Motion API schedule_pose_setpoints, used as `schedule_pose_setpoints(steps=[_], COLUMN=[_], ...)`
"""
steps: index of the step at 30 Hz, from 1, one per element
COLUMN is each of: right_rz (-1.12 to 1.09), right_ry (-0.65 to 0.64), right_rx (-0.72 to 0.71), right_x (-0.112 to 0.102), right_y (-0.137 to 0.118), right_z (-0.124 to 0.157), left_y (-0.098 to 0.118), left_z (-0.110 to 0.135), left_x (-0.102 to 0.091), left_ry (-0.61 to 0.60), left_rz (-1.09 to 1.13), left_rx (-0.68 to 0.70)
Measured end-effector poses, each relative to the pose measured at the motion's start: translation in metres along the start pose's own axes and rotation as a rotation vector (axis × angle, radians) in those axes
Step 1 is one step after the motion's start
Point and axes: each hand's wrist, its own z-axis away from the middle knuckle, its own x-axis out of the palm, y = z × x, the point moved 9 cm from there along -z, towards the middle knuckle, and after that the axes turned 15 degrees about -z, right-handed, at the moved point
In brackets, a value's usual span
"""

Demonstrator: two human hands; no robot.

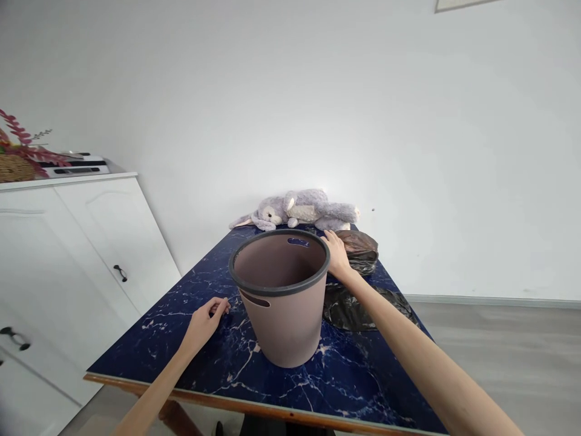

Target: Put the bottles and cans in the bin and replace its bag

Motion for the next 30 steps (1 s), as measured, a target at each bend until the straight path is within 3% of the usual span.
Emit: schedule_pose_setpoints(steps=[3,7,12,15,19,30], right_rz=[-0.003,-0.013,-0.01,0.056,0.09,0.033], right_ry=[0.048,0.049,-0.103,-0.156,-0.136,-0.091], right_rx=[0.031,0.112,0.166,0.186,0.182,0.266], right_x=[-0.033,-0.067,-0.061,-0.051,-0.05,-0.072], right_y=[-0.003,0.005,0.013,0.016,0.014,-0.009], right_z=[0.024,0.085,0.174,0.209,0.226,0.234], left_y=[-0.001,0.0,0.001,0.001,0.003,0.014], left_z=[0.0,0.0,-0.002,-0.003,-0.004,0.006], left_x=[0.002,0.003,0.003,0.004,0.004,-0.003], left_ry=[-0.009,-0.026,-0.037,-0.041,-0.04,-0.03], left_rz=[0.007,0.011,0.0,-0.011,-0.027,-0.073], left_rx=[-0.002,0.0,-0.004,-0.004,-0.003,0.019])
